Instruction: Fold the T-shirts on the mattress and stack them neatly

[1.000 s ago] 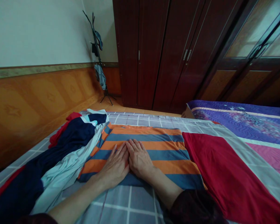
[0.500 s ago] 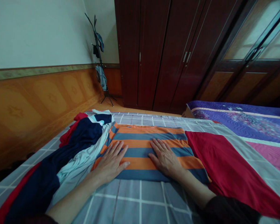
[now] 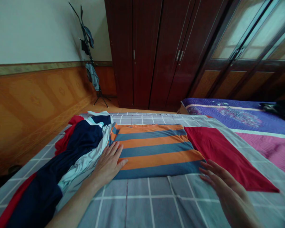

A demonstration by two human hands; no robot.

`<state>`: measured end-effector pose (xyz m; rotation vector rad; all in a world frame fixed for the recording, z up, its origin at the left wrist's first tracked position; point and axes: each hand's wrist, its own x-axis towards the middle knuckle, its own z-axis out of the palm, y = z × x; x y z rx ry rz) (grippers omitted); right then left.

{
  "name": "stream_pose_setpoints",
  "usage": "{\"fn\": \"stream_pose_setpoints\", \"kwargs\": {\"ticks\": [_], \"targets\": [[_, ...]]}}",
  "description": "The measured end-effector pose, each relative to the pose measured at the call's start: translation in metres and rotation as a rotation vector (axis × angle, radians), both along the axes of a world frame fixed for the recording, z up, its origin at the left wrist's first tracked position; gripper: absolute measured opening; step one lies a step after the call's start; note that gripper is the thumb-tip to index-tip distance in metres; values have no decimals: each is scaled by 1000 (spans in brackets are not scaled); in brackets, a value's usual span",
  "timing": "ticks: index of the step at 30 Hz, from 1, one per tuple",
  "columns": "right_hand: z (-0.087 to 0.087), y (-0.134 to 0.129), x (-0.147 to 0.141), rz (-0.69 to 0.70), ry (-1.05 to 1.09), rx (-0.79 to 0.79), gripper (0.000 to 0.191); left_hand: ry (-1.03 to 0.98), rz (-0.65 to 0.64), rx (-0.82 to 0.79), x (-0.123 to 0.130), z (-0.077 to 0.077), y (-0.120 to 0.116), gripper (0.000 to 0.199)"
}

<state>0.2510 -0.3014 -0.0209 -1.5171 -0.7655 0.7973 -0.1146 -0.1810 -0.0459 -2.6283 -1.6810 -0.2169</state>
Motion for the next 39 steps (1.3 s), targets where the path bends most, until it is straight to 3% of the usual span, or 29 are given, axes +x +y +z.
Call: {"fn": "stream_pose_setpoints", "kwargs": {"ticks": [3,8,12,15,20,23,26,32,34,36,39], "targets": [[-7,-11,0,-47,355,-20,51,-40,1,-20,-1,1,2,62],[-1,5,6,37,499,-148,25,-120,-54,-66,6,17,-5,63],[6,11,5,90,479,-191,14,-133,-282,-227,21,37,-27,65],[1,6,5,46,475,-171,13,-116,-362,-260,29,44,-40,60],[0,6,-5,-77,499,-130,9,-48,-340,-185,24,40,-43,65],[6,19,-17,-81,531,-200,8,-1,-300,-172,18,32,-41,74],[14,42,-26,-81,386,-199,17,4,-259,-124,17,27,-35,73],[52,82,-11,-177,162,7,9,-207,-293,-32,19,40,-26,52],[65,78,5,-197,131,95,11,-345,-352,-12,23,46,-34,50],[67,63,21,-231,136,135,14,-418,-443,-57,29,51,-48,51],[45,34,42,-299,198,77,16,-378,-580,-265,38,60,-68,50]]}}
